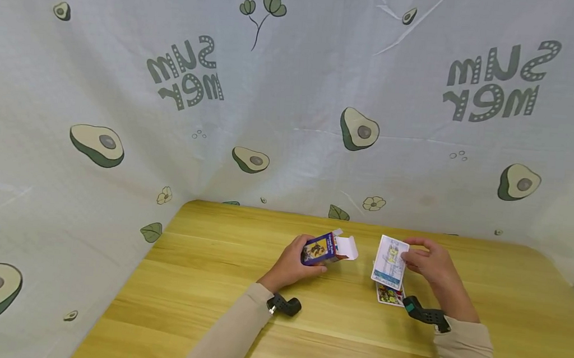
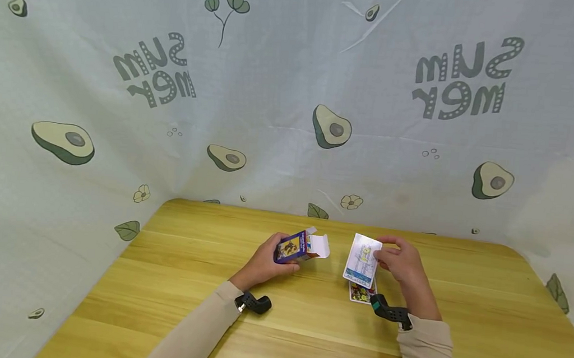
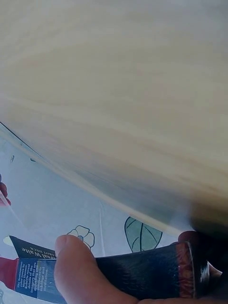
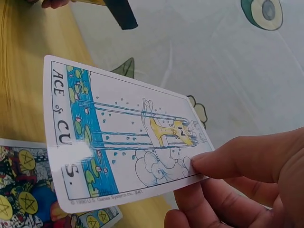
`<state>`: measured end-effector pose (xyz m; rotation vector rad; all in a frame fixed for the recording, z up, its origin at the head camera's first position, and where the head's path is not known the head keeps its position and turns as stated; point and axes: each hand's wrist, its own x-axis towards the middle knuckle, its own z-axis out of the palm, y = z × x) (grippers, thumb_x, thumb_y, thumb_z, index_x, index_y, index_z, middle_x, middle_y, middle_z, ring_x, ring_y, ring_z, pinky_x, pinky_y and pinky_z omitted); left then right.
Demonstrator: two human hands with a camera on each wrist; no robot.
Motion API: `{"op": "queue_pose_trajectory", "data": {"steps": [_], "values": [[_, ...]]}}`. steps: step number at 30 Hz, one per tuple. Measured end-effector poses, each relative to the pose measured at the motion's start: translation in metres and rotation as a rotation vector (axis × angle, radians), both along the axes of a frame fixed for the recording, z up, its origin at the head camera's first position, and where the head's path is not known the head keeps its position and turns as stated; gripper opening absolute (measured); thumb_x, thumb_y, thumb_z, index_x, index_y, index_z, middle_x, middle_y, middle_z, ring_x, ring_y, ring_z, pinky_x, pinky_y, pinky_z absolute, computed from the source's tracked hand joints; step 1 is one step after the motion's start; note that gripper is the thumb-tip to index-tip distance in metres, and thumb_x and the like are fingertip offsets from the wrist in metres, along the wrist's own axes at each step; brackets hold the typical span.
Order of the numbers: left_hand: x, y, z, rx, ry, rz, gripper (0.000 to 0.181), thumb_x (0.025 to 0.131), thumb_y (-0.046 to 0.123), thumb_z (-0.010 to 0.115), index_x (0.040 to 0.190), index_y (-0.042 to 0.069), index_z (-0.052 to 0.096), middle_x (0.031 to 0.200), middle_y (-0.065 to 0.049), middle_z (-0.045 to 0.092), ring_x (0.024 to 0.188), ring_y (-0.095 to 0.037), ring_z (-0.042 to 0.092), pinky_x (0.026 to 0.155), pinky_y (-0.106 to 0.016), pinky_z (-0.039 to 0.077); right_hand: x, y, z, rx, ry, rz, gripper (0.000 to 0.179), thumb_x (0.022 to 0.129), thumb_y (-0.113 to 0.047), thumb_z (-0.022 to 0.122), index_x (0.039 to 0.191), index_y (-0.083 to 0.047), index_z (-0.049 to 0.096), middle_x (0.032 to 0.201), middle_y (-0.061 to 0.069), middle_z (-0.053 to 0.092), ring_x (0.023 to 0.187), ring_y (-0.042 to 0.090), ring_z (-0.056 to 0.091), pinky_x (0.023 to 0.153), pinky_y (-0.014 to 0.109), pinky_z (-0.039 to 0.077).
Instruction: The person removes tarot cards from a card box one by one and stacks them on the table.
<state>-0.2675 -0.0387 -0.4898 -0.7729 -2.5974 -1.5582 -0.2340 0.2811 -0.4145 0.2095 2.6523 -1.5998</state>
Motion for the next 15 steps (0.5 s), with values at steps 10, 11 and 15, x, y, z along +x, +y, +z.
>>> {"op": "queue_pose_trajectory", "data": {"steps": [10,11,15], "values": [[-0.002,0.002,0.001,0.008,0.012,0.004,0.069,0.077,0.041,0.080,0.132,0.016,0.046,0.115,0.003,0.052,0.098,-0.011,0.052,0.084,-0.026,0.046,0.000,0.009,-0.010,0.024,0.002,0.038,0.044,0.094,-0.015,0.061,0.132,0.003,0.048,0.123,0.031,0.056,0.088,0.024,0.059,0.070,0.022,0.051],[-0.002,0.002,0.001,0.007,0.009,0.004,0.069,0.077,0.041,0.080,0.132,0.016,0.046,0.115,0.004,0.052,0.098,-0.011,0.052,0.084,-0.026,0.046,-0.001,0.010,-0.012,0.027,0.000,0.043,0.044,0.094,-0.015,0.061,0.131,0.003,0.048,0.122,0.031,0.056,0.088,0.024,0.059,0.070,0.022,0.051],[-0.001,0.001,0.000,0.005,-0.001,0.006,0.069,0.077,0.040,0.080,0.132,0.017,0.046,0.115,0.004,0.052,0.099,-0.011,0.052,0.084,-0.026,0.046,-0.002,0.011,-0.016,0.046,-0.009,0.058,0.043,0.093,-0.013,0.061,0.130,0.004,0.048,0.121,0.031,0.057,0.090,0.026,0.059,0.071,0.022,0.051]]}}
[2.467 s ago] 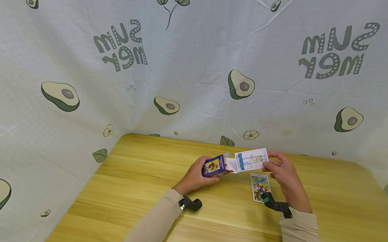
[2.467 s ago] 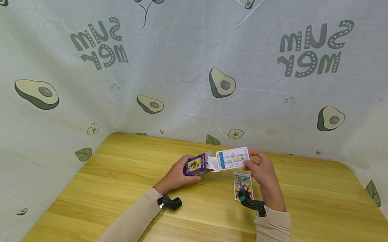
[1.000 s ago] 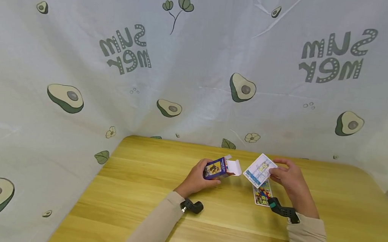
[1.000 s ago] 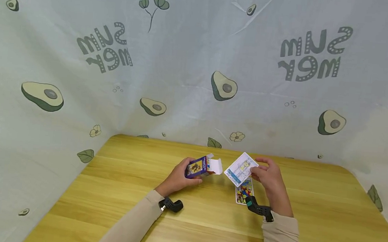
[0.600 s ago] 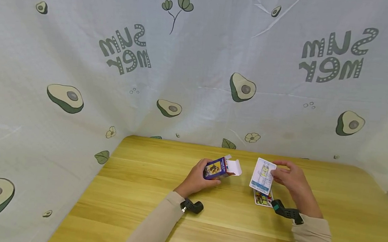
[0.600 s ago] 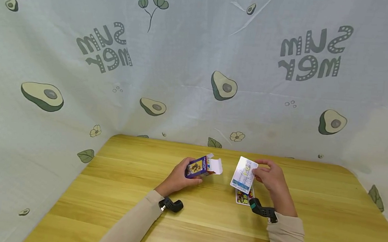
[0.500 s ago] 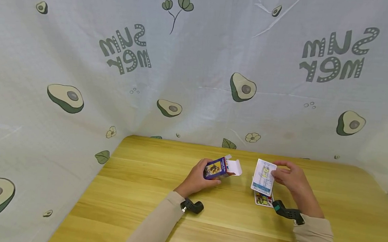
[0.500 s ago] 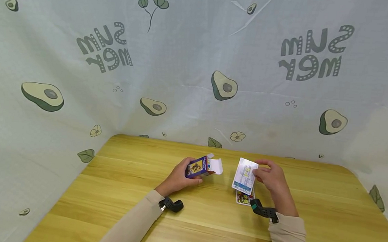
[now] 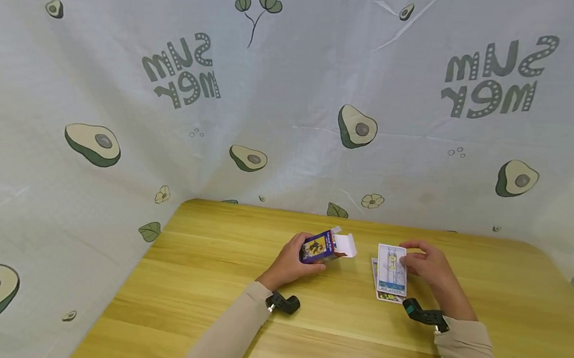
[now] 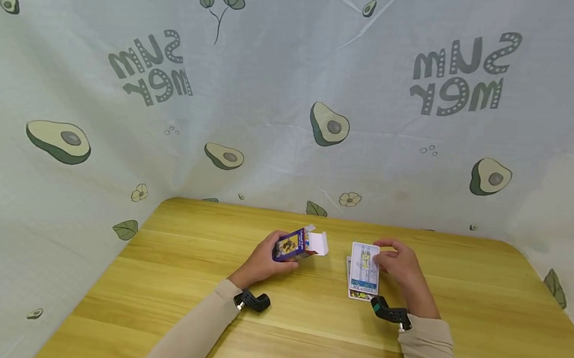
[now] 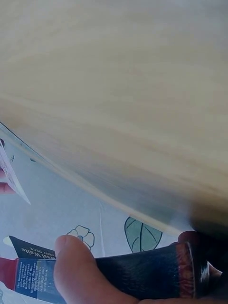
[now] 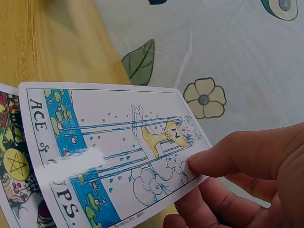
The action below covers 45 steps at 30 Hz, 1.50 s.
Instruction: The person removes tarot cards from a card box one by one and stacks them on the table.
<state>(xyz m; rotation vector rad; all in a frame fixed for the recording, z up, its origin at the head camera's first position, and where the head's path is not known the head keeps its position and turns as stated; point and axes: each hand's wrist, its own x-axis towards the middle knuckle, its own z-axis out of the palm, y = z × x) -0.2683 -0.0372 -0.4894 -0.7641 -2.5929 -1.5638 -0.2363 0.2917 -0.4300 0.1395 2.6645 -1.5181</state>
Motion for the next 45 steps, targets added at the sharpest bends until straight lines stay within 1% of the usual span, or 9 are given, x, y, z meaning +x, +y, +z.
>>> {"op": "queue_pose_trajectory", "data": {"steps": [5,11,18,24,30,38,45], "values": [[0.001,-0.002,0.000,0.013,0.000,0.005,0.069,0.077,0.041,0.080,0.132,0.017,0.046,0.115,0.004,0.052,0.098,-0.011,0.052,0.084,-0.026,0.046,0.000,-0.004,0.001,0.031,-0.006,0.027,0.041,0.092,-0.010,0.060,0.128,0.006,0.048,0.117,0.032,0.058,0.090,0.028,0.059,0.072,0.025,0.052],[0.002,-0.003,0.000,0.003,0.000,0.010,0.070,0.077,0.042,0.080,0.133,0.017,0.046,0.116,0.003,0.052,0.099,-0.012,0.052,0.084,-0.027,0.046,-0.002,-0.005,-0.003,0.052,-0.027,0.039,0.042,0.091,-0.009,0.061,0.127,0.008,0.047,0.110,0.028,0.062,0.086,0.026,0.058,0.071,0.027,0.050],[0.001,-0.002,-0.001,0.011,-0.003,-0.004,0.070,0.078,0.040,0.080,0.133,0.013,0.046,0.115,0.002,0.052,0.098,-0.012,0.052,0.084,-0.027,0.046,-0.001,-0.004,-0.006,0.091,-0.048,0.031,0.042,0.091,-0.010,0.062,0.127,0.007,0.048,0.113,0.030,0.060,0.089,0.029,0.057,0.073,0.028,0.051],[0.002,-0.003,0.000,0.006,0.002,-0.001,0.069,0.078,0.040,0.080,0.133,0.015,0.046,0.116,0.002,0.051,0.099,-0.012,0.052,0.084,-0.027,0.046,-0.001,-0.004,-0.006,0.117,-0.041,0.030,0.041,0.090,-0.010,0.063,0.125,0.006,0.049,0.111,0.029,0.059,0.089,0.031,0.057,0.074,0.031,0.051],[0.002,-0.002,0.002,0.002,0.005,-0.003,0.069,0.079,0.038,0.079,0.133,0.014,0.045,0.116,0.000,0.052,0.099,-0.013,0.052,0.084,-0.027,0.046,-0.004,-0.002,-0.008,0.166,-0.024,0.033,0.039,0.089,-0.009,0.064,0.122,0.006,0.051,0.109,0.029,0.058,0.088,0.032,0.056,0.072,0.030,0.050],[0.001,0.000,0.002,-0.009,0.004,0.002,0.070,0.078,0.040,0.079,0.133,0.015,0.045,0.116,0.001,0.052,0.099,-0.013,0.051,0.084,-0.027,0.045,-0.003,-0.002,-0.010,0.180,-0.030,0.029,0.038,0.088,-0.008,0.064,0.121,0.006,0.053,0.103,0.025,0.058,0.085,0.031,0.055,0.067,0.028,0.048],[0.002,0.001,0.005,-0.005,0.005,-0.005,0.069,0.078,0.039,0.079,0.133,0.014,0.045,0.116,0.000,0.052,0.098,-0.013,0.052,0.084,-0.027,0.046,-0.002,-0.002,-0.009,0.198,-0.038,0.029,0.038,0.087,-0.008,0.064,0.121,0.006,0.054,0.103,0.026,0.058,0.082,0.030,0.054,0.064,0.031,0.046]]}}
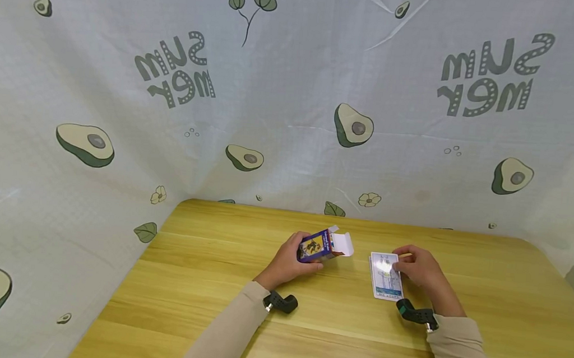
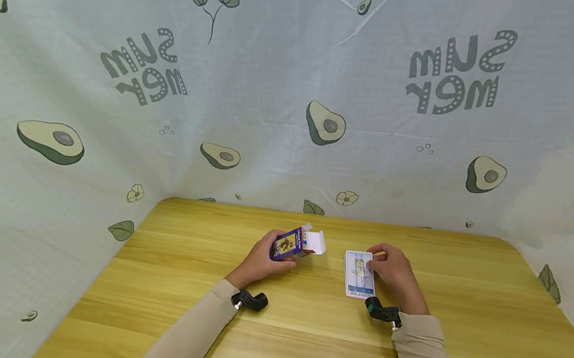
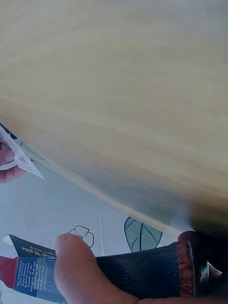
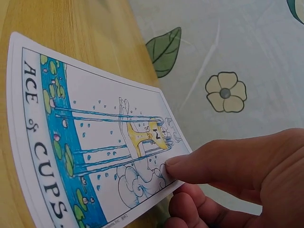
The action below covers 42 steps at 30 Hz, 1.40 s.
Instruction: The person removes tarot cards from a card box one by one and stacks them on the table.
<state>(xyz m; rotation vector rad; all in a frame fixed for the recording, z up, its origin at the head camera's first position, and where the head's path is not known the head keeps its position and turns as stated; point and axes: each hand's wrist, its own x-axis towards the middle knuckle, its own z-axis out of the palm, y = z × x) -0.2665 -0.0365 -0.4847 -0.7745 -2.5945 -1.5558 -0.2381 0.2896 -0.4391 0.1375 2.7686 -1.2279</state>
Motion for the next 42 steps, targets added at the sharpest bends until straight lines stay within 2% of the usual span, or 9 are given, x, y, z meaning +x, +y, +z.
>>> {"op": "queue_pose_trajectory", "data": {"steps": [14,42], "values": [[0.001,0.000,0.002,-0.004,0.003,-0.002,0.069,0.078,0.038,0.079,0.133,0.013,0.045,0.117,0.000,0.052,0.099,-0.013,0.052,0.085,-0.027,0.046,0.000,-0.005,0.001,0.072,-0.018,-0.004,0.038,0.089,-0.010,0.063,0.122,0.006,0.053,0.108,0.030,0.056,0.086,0.034,0.052,0.064,0.032,0.044],[-0.003,-0.001,-0.003,-0.013,0.011,0.009,0.070,0.077,0.040,0.080,0.132,0.014,0.046,0.115,0.002,0.052,0.098,-0.012,0.052,0.084,-0.027,0.046,0.002,-0.011,-0.003,0.139,0.016,-0.001,0.037,0.085,-0.010,0.063,0.117,0.007,0.056,0.102,0.027,0.057,0.084,0.033,0.052,0.067,0.034,0.044]]}}
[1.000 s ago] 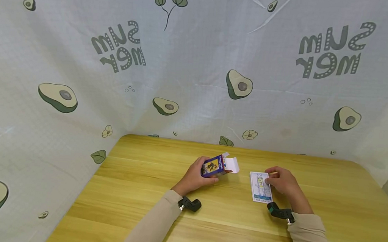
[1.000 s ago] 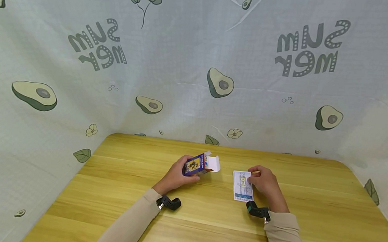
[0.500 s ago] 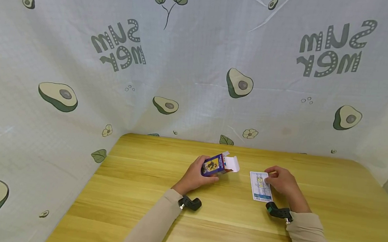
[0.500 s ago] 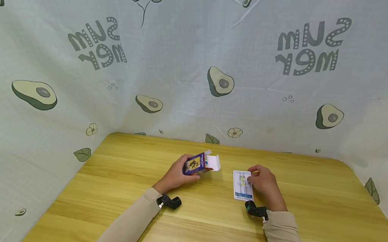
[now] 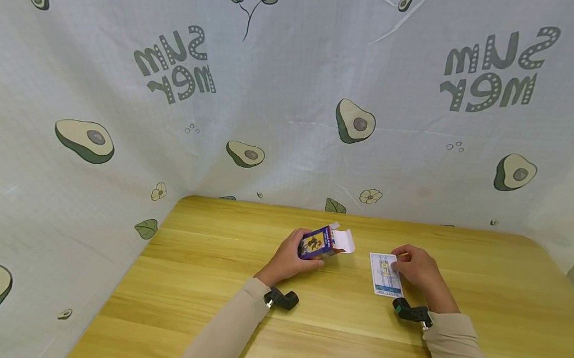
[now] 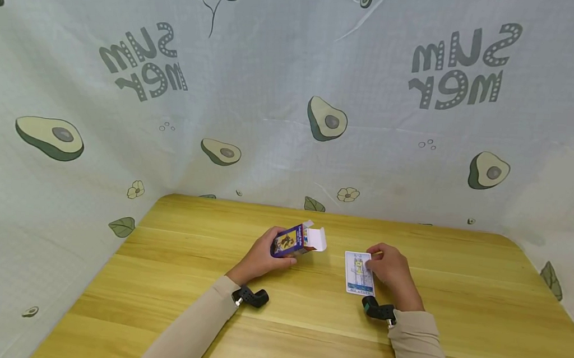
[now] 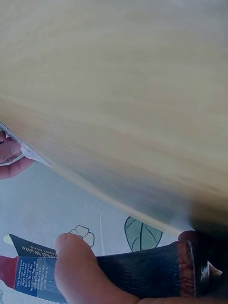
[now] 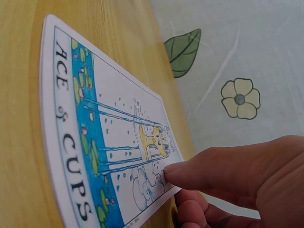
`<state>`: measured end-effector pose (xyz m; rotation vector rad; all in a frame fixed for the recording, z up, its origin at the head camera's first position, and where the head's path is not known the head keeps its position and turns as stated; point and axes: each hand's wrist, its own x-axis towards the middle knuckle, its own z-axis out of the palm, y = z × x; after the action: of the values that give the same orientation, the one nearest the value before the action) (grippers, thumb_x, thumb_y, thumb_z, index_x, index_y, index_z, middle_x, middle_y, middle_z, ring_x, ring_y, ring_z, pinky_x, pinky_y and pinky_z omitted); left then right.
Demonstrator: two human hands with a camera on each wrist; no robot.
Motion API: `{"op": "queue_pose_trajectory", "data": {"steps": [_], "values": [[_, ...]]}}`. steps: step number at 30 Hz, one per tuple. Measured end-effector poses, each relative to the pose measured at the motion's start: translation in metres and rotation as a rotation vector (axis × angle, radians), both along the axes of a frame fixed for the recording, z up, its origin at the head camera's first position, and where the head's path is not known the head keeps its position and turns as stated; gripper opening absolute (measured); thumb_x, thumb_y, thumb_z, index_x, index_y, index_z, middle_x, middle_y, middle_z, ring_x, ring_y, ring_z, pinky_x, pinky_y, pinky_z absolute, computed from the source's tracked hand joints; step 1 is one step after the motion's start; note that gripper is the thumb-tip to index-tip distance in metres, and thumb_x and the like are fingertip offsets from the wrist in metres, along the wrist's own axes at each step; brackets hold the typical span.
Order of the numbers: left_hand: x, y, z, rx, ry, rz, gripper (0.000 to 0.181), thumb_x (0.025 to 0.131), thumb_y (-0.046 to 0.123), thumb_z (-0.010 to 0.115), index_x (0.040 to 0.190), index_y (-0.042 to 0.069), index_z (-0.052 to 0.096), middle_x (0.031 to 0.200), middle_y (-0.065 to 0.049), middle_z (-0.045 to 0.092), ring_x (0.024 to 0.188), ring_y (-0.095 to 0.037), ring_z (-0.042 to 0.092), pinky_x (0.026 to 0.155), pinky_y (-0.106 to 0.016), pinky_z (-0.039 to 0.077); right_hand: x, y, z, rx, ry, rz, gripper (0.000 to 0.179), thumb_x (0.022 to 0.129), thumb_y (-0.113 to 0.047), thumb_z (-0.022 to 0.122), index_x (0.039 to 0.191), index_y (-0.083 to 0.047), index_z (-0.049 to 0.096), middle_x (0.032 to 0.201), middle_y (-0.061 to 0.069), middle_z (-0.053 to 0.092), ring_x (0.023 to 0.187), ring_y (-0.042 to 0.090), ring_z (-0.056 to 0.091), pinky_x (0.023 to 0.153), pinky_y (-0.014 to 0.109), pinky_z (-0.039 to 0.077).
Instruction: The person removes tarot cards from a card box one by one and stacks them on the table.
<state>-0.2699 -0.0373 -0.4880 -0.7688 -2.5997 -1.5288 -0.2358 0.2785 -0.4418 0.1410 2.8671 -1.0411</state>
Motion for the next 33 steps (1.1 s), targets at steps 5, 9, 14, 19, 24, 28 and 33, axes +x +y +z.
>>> {"op": "queue_pose_trajectory", "data": {"steps": [5,9,14,19,24,28,33], "values": [[-0.0003,0.0001,-0.0008,0.001,0.000,-0.001,0.070,0.076,0.040,0.081,0.131,0.014,0.046,0.114,0.002,0.052,0.097,-0.012,0.052,0.084,-0.027,0.046,-0.0002,-0.0001,0.0002,-0.003,-0.010,-0.005,0.036,0.085,-0.009,0.064,0.116,0.007,0.056,0.102,0.027,0.057,0.085,0.034,0.052,0.070,0.037,0.045],[-0.0001,0.0002,-0.0006,-0.004,0.001,-0.001,0.070,0.076,0.040,0.081,0.131,0.014,0.046,0.114,0.002,0.052,0.098,-0.012,0.052,0.084,-0.027,0.046,-0.0006,-0.0002,0.0002,-0.006,-0.017,-0.008,0.035,0.085,-0.009,0.064,0.116,0.007,0.057,0.103,0.027,0.057,0.086,0.034,0.052,0.071,0.039,0.046],[-0.0001,0.0003,0.0000,-0.003,0.000,-0.002,0.070,0.076,0.039,0.081,0.131,0.014,0.046,0.115,0.002,0.052,0.098,-0.012,0.052,0.084,-0.027,0.046,-0.0007,0.0001,0.0002,-0.009,-0.014,-0.006,0.035,0.085,-0.009,0.064,0.115,0.007,0.057,0.102,0.026,0.057,0.086,0.034,0.052,0.070,0.037,0.046],[-0.0003,0.0000,0.0004,0.004,-0.005,-0.010,0.069,0.077,0.039,0.080,0.131,0.014,0.046,0.115,0.002,0.052,0.098,-0.012,0.052,0.085,-0.027,0.046,-0.0005,0.0001,0.0001,-0.010,-0.011,-0.009,0.034,0.086,-0.009,0.064,0.115,0.007,0.057,0.103,0.026,0.058,0.086,0.033,0.052,0.069,0.036,0.046],[0.0007,-0.0007,0.0009,0.005,-0.008,-0.015,0.068,0.078,0.039,0.080,0.131,0.013,0.046,0.115,0.002,0.052,0.098,-0.012,0.052,0.084,-0.027,0.046,0.0006,-0.0005,0.0000,-0.006,-0.009,-0.008,0.034,0.086,-0.009,0.064,0.116,0.007,0.057,0.102,0.026,0.058,0.086,0.033,0.052,0.070,0.037,0.046],[0.0017,-0.0014,0.0016,0.007,-0.011,-0.017,0.069,0.078,0.039,0.080,0.132,0.014,0.045,0.115,0.001,0.052,0.098,-0.012,0.052,0.085,-0.027,0.046,0.0011,-0.0012,0.0001,-0.004,-0.011,-0.014,0.034,0.087,-0.009,0.064,0.116,0.007,0.058,0.102,0.026,0.057,0.086,0.034,0.051,0.071,0.037,0.046],[0.0026,-0.0019,0.0018,0.007,-0.020,-0.014,0.070,0.077,0.039,0.080,0.132,0.014,0.045,0.115,0.002,0.052,0.099,-0.012,0.052,0.085,-0.027,0.046,0.0015,-0.0010,-0.0013,-0.001,-0.011,-0.018,0.034,0.087,-0.011,0.063,0.116,0.006,0.058,0.104,0.027,0.057,0.087,0.035,0.051,0.072,0.038,0.046]]}}
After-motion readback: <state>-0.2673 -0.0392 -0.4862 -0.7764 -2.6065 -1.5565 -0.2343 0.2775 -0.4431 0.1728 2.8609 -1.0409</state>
